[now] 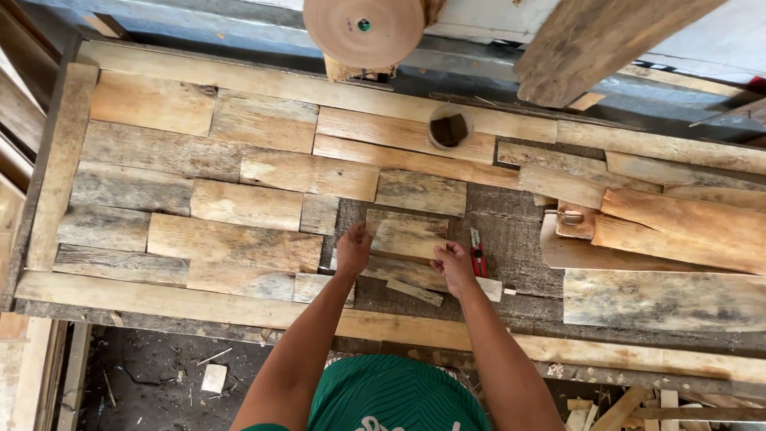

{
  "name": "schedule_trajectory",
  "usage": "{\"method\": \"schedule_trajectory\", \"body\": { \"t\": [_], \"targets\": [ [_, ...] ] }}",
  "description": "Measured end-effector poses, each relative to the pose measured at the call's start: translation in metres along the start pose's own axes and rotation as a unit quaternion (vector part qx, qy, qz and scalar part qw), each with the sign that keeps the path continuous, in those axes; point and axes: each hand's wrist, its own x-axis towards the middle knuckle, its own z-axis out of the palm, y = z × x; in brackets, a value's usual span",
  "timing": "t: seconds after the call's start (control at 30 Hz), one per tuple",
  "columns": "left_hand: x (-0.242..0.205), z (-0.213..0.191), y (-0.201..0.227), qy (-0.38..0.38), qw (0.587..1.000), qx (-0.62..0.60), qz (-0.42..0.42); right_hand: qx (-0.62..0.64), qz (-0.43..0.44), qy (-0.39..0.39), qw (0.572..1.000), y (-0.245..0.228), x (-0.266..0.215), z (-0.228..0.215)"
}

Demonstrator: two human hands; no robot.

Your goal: The person is arranging and fitting irregular wood pieces into a mosaic pattern on a flat surface, using a utility knife to make adjustments.

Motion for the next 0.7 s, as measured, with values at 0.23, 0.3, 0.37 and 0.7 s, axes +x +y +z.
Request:
{"method": "schedule_trajectory", "body": {
  "t": [0.23,0.3,0.37,0.7],
  "targets": [
    [-0.006,-0.075,0.044,0.036,0.981,0.189,0.024,0.030,0.001,-0.014,0.999,0.024,0.030,0.054],
    [-0.005,-0.089,0.043,0.016,0.974,0.226,0.025,0.013,0.015,-0.008,1.000,0.019,0.028,0.070],
    [0.004,-0.087,0.012,0.004,0.964,0.260,0.063,-0.006,0.013,0.000,1.000,0.018,0.029,0.079],
    [0.004,-0.098,0.002,-0.095,0.941,0.312,0.089,-0.126,0.011,0.060,0.990,-0.025,-0.019,0.111]
  ]
}}
